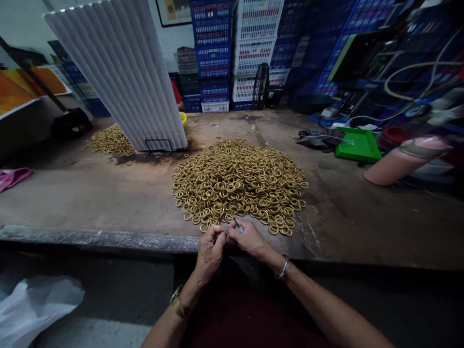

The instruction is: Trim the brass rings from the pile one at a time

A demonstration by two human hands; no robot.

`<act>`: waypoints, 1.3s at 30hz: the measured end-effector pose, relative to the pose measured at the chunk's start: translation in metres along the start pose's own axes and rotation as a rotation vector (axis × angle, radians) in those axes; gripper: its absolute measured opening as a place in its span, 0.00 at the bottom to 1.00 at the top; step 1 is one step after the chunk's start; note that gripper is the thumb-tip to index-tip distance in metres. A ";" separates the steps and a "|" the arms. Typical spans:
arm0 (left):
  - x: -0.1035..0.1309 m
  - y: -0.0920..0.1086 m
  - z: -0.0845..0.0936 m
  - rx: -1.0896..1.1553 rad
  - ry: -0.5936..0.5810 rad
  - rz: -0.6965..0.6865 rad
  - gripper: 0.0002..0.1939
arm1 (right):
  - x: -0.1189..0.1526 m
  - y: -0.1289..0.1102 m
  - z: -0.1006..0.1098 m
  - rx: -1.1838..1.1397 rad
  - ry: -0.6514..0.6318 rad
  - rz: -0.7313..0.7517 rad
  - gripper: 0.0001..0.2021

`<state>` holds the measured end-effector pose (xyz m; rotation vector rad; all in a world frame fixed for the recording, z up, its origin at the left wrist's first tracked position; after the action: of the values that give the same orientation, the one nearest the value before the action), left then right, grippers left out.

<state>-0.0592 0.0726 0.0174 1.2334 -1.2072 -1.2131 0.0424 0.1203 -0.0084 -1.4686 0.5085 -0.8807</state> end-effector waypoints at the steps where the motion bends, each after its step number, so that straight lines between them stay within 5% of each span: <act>1: 0.000 -0.002 0.000 0.010 -0.003 0.015 0.06 | 0.000 -0.003 0.001 0.031 0.017 0.022 0.13; 7: 0.004 -0.036 -0.016 0.213 -0.155 0.296 0.14 | -0.001 -0.006 0.002 0.063 0.036 -0.014 0.11; 14: 0.007 -0.033 -0.028 0.465 -0.246 0.260 0.14 | 0.001 -0.005 0.000 0.038 -0.020 -0.009 0.11; 18: 0.007 -0.036 -0.025 0.461 -0.186 0.258 0.14 | 0.006 -0.018 0.013 0.358 0.105 0.109 0.08; 23: 0.006 -0.037 -0.020 0.392 -0.133 0.244 0.15 | 0.010 -0.018 -0.012 0.780 -0.023 0.166 0.06; 29: 0.007 -0.037 -0.019 0.331 -0.125 0.250 0.17 | 0.008 -0.008 -0.020 0.945 -0.088 0.099 0.09; 32: 0.012 -0.036 -0.022 0.355 -0.150 0.266 0.16 | 0.004 -0.001 -0.012 1.001 -0.093 0.031 0.11; 39: 0.018 -0.038 -0.031 0.642 -0.197 0.280 0.14 | -0.013 -0.013 0.022 1.073 0.147 -0.083 0.11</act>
<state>-0.0281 0.0558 -0.0203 1.3492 -1.9419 -0.7677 0.0489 0.1458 0.0037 -0.4451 0.0256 -1.0846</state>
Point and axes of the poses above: each hand's wrist, its own x-axis away from the middle knuckle, its own z-axis out of the back of the hand, y = z × x, the point moved 10 cm from there along -x, towards the middle knuckle, and after that the axes turned 13 degrees about -y, right-handed, at the moved point
